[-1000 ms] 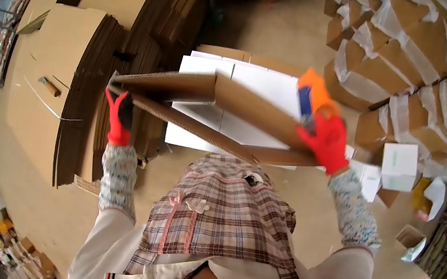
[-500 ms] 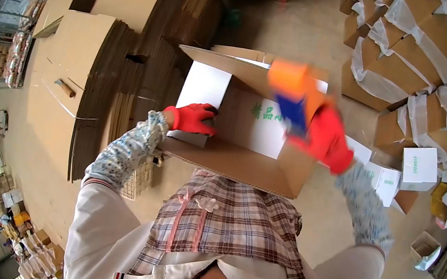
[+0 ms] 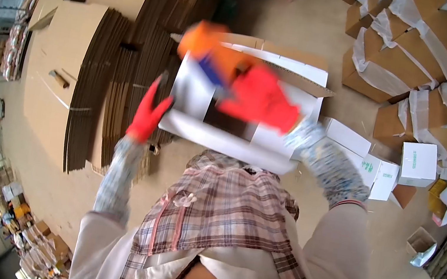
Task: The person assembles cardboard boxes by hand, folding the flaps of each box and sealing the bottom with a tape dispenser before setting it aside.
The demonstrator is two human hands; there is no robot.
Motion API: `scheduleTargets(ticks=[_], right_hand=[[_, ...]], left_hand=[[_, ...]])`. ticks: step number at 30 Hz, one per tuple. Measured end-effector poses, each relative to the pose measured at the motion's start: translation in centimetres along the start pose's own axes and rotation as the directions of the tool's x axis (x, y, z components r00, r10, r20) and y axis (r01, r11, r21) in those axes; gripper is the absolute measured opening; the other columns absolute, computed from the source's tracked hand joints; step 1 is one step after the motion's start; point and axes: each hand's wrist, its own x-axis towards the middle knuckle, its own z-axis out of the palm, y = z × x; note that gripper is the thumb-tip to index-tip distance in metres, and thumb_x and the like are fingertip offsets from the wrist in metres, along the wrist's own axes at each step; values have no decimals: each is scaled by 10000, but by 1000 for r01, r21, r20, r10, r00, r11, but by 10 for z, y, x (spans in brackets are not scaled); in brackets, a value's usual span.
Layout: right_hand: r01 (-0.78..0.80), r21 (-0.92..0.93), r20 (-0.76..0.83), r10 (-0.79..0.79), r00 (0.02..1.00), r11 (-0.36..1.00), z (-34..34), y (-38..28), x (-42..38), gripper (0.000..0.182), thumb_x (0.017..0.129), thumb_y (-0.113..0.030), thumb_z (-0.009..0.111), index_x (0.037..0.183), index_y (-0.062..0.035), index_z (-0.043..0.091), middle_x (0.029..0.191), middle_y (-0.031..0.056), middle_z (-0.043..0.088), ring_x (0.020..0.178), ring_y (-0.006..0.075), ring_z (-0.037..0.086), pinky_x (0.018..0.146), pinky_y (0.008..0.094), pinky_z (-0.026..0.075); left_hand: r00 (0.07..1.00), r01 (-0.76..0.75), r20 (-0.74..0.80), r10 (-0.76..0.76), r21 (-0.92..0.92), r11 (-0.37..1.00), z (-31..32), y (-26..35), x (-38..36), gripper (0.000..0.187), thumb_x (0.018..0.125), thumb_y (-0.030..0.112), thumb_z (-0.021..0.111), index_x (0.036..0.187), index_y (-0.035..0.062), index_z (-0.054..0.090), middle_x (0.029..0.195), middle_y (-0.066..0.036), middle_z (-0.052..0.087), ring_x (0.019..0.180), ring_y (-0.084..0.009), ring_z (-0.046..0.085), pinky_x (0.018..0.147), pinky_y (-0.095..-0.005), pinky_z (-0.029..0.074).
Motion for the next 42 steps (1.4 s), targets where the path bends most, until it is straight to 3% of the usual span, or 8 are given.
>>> scheduleTargets(ticks=[5,8,15,17,19,32,36,42], right_hand=[[-684,404,-90,770,632,608,-44,69,-24,254,803,-230,668,934,-20,610,790,156,629,706,313,610,675,401,484],[-529,233,-140,567,812,816,7,7,-78,429,724,-200,742,1072,-5,584,1032,210,577,895,386,560,787,446,439],[13,293,54,-30,998,956,56,-18,-7,370,718,-255,754,942,-5,599,866,149,612,812,328,573,748,413,433],[170,370,70,-210,975,914,76,-19,10,389,725,-270,746,986,-15,612,874,127,630,801,296,602,745,390,457],[201,391,54,-240,969,898,88,-14,12,381,724,-275,747,978,-23,615,871,119,636,793,290,607,742,384,463],[-89,712,304,-192,933,696,42,-6,20,311,720,-214,746,944,-41,614,854,71,624,818,247,592,738,334,467],[-677,615,600,316,735,404,40,-4,4,317,799,-163,702,1020,42,606,778,112,606,645,159,581,584,292,465],[-775,589,719,289,632,229,57,-15,30,245,864,-170,614,1032,8,621,818,117,641,638,157,631,555,274,501]], left_hand=[[968,108,-219,-125,-88,990,63,-51,53,633,928,456,482,1376,25,357,1240,-161,566,1145,-280,534,1007,-343,356],[926,108,-113,-361,-836,539,57,-57,51,482,995,341,394,1344,8,412,1252,-93,561,1172,-194,497,1009,-329,355],[989,140,-29,-148,-200,970,67,-79,57,418,947,207,498,1325,38,447,1115,-134,621,1000,-229,595,859,-309,459],[905,408,363,-224,-889,209,38,-91,48,483,948,130,476,1408,59,346,1184,-53,586,1027,-131,559,895,-267,440],[999,-42,18,50,-318,947,-8,-45,33,503,998,253,387,1433,28,274,1414,-104,392,1315,-184,346,1072,-311,276],[958,35,-145,-248,-799,601,-46,45,21,202,845,96,579,1011,-18,598,1030,-84,600,976,-152,567,793,-308,470],[845,129,-456,281,683,719,-46,-25,58,147,811,175,625,831,29,616,762,-80,630,762,-271,605,628,-379,468],[970,228,-14,-242,388,893,68,-153,52,406,880,451,499,1207,223,571,1247,-131,533,1193,-296,465,997,-530,301]])
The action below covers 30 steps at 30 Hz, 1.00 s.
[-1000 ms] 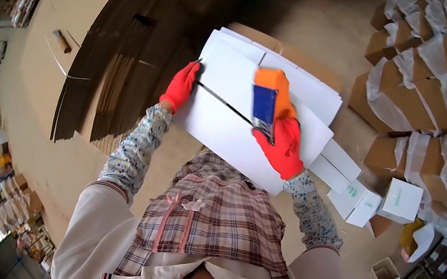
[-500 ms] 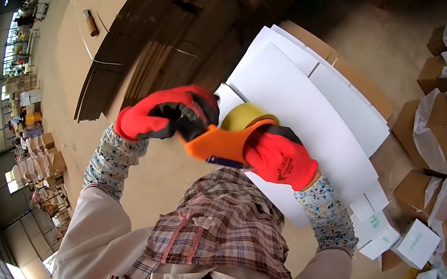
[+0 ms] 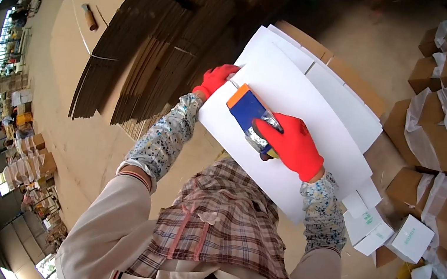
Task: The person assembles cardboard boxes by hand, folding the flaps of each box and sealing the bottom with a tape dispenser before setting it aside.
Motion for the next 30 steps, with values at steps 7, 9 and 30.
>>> scheduleTargets(ticks=[7,9,30], right_hand=[[91,-72,-31,-93,995,993,2,21,15,305,878,-260,613,997,20,630,819,100,655,728,138,619,671,289,493],[-50,36,157,44,987,998,-4,20,4,356,889,-310,598,1031,15,624,853,95,660,773,143,614,705,291,482],[-672,-301,-951,-163,262,677,-25,227,-142,269,901,-232,484,1030,-9,560,849,208,617,784,376,613,697,443,484]], left_hand=[[959,-258,57,278,-231,938,-32,2,-17,405,969,309,403,1318,109,447,1308,-171,492,1183,-297,486,976,-352,382],[966,-256,-118,228,-350,901,-34,52,-29,338,961,272,430,1181,57,570,1141,-185,585,1034,-337,559,918,-359,422],[949,277,307,-79,-683,676,-38,42,-21,508,988,375,356,1331,9,439,1301,-109,516,1201,-207,472,1013,-299,358]])
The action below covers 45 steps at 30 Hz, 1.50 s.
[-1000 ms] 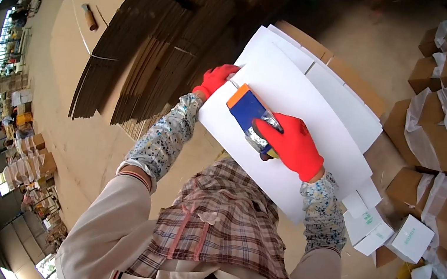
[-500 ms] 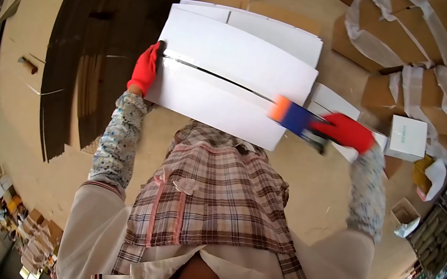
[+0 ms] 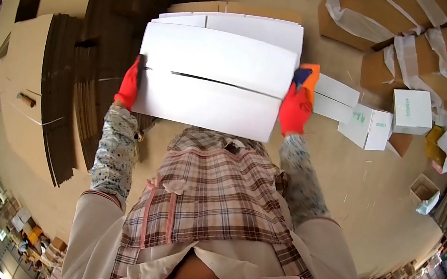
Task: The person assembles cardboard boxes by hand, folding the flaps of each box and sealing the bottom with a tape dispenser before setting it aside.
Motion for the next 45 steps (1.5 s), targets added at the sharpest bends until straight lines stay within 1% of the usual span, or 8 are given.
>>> scheduleTargets(ticks=[6,11,13,21,26,31,39,45], right_hand=[[-322,63,539,239,808,945,100,115,-67,453,940,-212,433,1335,9,408,951,148,668,867,304,634,759,389,500],[-819,187,978,26,207,-542,41,190,-175,391,887,-389,535,873,-5,609,715,113,633,631,287,613,581,394,516],[-852,476,867,280,412,-219,67,208,-182,314,881,-318,574,933,-11,614,765,122,635,631,290,632,552,387,525],[-293,368,-49,333,942,882,153,150,-25,462,884,-353,564,1148,24,535,1044,239,611,998,358,596,807,389,478],[-180,235,-94,206,974,955,159,175,-9,493,892,-427,530,1002,53,565,1014,223,631,998,357,601,810,394,478],[-830,557,828,-100,552,31,12,75,47,387,926,-350,507,950,22,610,766,121,645,669,223,634,611,342,536],[-480,605,623,-3,782,635,-3,26,66,400,907,-378,550,928,15,617,739,89,652,615,204,619,596,322,496],[268,217,656,-344,672,939,-200,-90,95,430,795,-464,638,891,-45,624,668,103,592,602,216,580,616,326,456]], left_hand=[[946,96,325,13,-316,944,-25,-135,24,531,979,432,382,1325,34,440,1242,-90,548,1085,-206,545,916,-336,462],[665,103,743,73,-188,977,159,-5,-44,462,949,330,457,1322,57,482,1351,-105,479,1225,-221,444,1040,-363,348],[603,-496,732,317,33,868,184,43,-55,439,929,320,498,1254,28,537,1293,-136,526,1190,-234,480,1038,-348,343],[768,582,-625,-140,590,560,-11,-169,29,744,845,567,520,1305,-9,413,1216,-272,534,1095,-402,536,948,-439,417],[853,410,-509,-118,512,755,-18,-145,-8,739,865,615,448,1288,9,447,1185,-271,559,1126,-429,511,935,-446,414],[938,346,-65,-340,171,922,-16,-54,-79,559,824,452,646,1155,8,570,957,-102,647,833,-192,595,743,-307,482],[935,-342,-24,353,199,918,87,37,-88,813,804,224,706,1455,88,238,1156,-115,570,1015,-167,554,837,-284,465],[857,125,386,340,-798,590,-95,70,-70,670,893,468,536,1411,99,323,1338,-147,457,1224,-277,459,1005,-433,400]])
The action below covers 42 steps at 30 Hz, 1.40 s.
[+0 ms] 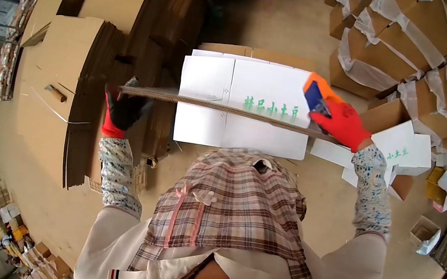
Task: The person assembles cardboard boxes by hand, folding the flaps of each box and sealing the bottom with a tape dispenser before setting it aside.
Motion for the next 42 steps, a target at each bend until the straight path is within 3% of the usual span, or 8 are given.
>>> scheduleTargets(ticks=[4,9,14,21,25,31,33,42], right_hand=[[520,-348,-20,-560,828,780,43,-10,21,610,725,-472,693,1030,36,545,835,155,615,719,251,608,670,332,475],[28,-66,543,13,840,997,21,-44,44,667,673,-504,723,1117,-34,554,891,116,632,841,246,602,786,360,466],[64,-114,-87,-74,993,991,21,-16,44,651,688,-498,689,1083,0,550,920,173,626,863,345,596,771,380,475],[219,-724,-388,-649,654,654,45,17,47,581,750,-426,695,1134,-18,543,992,161,553,917,314,548,810,404,440],[379,188,-533,-230,814,906,24,-78,93,530,739,-436,694,1041,-19,570,880,161,540,843,304,538,762,385,434],[469,-411,-486,-624,612,781,58,-97,157,556,726,-508,679,959,-32,511,806,154,590,818,327,554,792,411,428],[560,-80,-418,-537,732,825,39,-101,133,553,741,-477,675,1033,-33,521,905,182,574,899,356,528,810,431,408],[685,-93,-46,-690,722,723,148,-43,78,355,855,-354,582,1049,-60,537,978,130,554,943,261,524,878,382,399]], left_hand=[[829,145,-488,274,661,737,-66,-3,28,633,883,495,536,1411,220,323,1303,-183,482,1207,-292,472,1022,-462,366],[758,52,-478,443,721,691,-39,0,48,675,932,258,516,1479,148,136,1399,-93,411,1294,-226,393,1065,-376,292],[789,-294,-306,532,572,765,-96,-31,39,606,940,176,494,1458,92,190,1363,-70,416,1234,-185,424,1049,-305,317],[770,-327,-322,551,543,774,12,-35,7,580,880,106,566,1396,98,301,1287,-69,446,1168,-172,439,996,-299,361],[933,213,-198,300,977,-18,80,-54,-27,653,870,278,642,1379,30,316,1283,-130,494,1212,-203,431,996,-332,357],[881,441,-367,-298,867,235,81,-36,73,602,830,396,657,1250,-8,506,1178,-137,590,1088,-228,555,925,-335,432],[786,-225,-300,-540,676,-702,84,-111,100,609,771,500,658,1159,35,590,1227,-162,533,1133,-288,506,959,-378,405],[866,-83,-214,-452,829,-553,39,-117,97,465,784,468,630,1083,112,640,1275,-164,489,1198,-354,434,1024,-413,343]])
